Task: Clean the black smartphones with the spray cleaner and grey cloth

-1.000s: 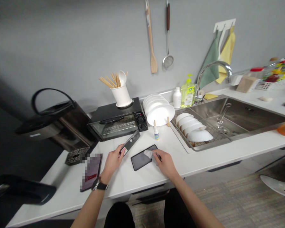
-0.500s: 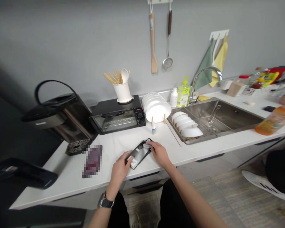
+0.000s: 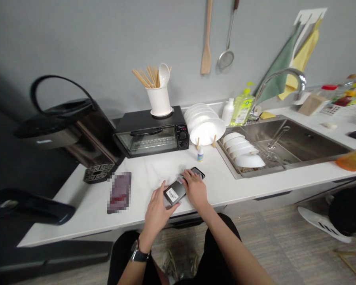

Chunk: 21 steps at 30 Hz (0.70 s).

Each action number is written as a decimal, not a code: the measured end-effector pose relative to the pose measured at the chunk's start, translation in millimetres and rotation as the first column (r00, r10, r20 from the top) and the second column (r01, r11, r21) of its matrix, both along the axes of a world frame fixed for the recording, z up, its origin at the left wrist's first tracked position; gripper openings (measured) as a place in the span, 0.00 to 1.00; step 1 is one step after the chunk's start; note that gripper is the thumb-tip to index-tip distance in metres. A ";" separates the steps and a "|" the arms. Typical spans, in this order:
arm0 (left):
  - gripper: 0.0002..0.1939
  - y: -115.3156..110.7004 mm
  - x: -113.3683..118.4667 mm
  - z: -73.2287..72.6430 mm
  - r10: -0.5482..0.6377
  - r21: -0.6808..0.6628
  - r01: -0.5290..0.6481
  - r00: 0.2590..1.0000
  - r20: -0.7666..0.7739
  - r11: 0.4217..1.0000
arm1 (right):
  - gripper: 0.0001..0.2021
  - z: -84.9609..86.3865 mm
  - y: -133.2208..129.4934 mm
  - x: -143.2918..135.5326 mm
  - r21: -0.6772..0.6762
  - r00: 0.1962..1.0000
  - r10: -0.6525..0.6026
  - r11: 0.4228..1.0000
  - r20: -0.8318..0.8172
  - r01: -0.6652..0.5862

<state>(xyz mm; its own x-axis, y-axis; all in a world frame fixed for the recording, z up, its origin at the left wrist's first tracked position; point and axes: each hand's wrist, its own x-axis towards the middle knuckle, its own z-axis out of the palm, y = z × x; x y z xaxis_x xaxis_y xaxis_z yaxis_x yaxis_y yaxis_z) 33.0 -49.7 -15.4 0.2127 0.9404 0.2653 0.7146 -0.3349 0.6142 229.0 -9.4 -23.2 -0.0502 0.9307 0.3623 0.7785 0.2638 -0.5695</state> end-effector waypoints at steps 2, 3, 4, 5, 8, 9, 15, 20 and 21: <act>0.47 0.0 -0.1 -0.7 0.004 -0.018 -0.004 1.000 0.002 1.000 | 0.21 3.2 -15.3 -26.1 0.016 0.980 0.183 0.983 0.082 -0.185; 0.45 -0.1 -0.7 -1.1 0.005 -0.027 -0.005 1.000 0.000 1.000 | 0.23 4.2 -24.3 -34.7 0.015 0.957 0.270 0.962 0.107 -0.273; 0.44 -0.2 -1.6 -1.4 0.010 -0.040 -0.011 1.000 -0.002 0.999 | 0.24 4.7 -33.2 -38.7 0.007 0.932 0.343 0.938 0.117 -0.346; 0.44 -0.4 -2.6 -1.3 0.022 -0.055 -0.022 1.000 -0.001 0.998 | 0.25 4.6 -41.2 -37.6 0.001 0.910 0.397 0.916 0.121 -0.400; 0.47 -0.5 -4.8 1.2 0.045 -0.081 -0.044 0.999 0.015 0.996 | 0.25 0.3 -53.9 -7.2 -0.003 0.890 0.432 0.900 0.147 -0.436; 0.48 -0.1 -5.2 2.5 0.038 -0.076 -0.036 0.999 0.024 0.996 | 0.25 -1.7 -53.4 8.3 0.000 0.904 0.394 0.917 0.164 -0.400; 0.47 5.3 -5.6 4.2 -0.027 -0.058 0.032 0.997 0.077 0.998 | 0.33 -2.9 -20.0 47.1 0.027 0.956 0.145 0.987 0.257 -0.157; 0.46 4.8 -8.6 -3.2 -0.040 -0.072 0.048 0.993 0.107 0.996 | 0.34 7.0 -25.6 -21.9 -0.010 0.927 0.313 0.948 0.208 -0.318; 0.47 4.1 -9.2 -4.0 -0.038 -0.074 0.046 0.994 0.106 0.996 | 0.35 8.5 -33.3 -32.4 -0.025 0.912 0.362 0.931 0.194 -0.364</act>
<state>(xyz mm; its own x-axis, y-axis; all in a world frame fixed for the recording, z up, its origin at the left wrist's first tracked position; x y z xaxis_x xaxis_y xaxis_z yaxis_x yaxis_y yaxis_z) 23.8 -45.6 -19.3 0.2274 0.9496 0.2160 0.6312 -0.3126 0.7098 196.6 -42.7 -14.8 -0.4533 0.8310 0.3224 0.7221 0.5544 -0.4138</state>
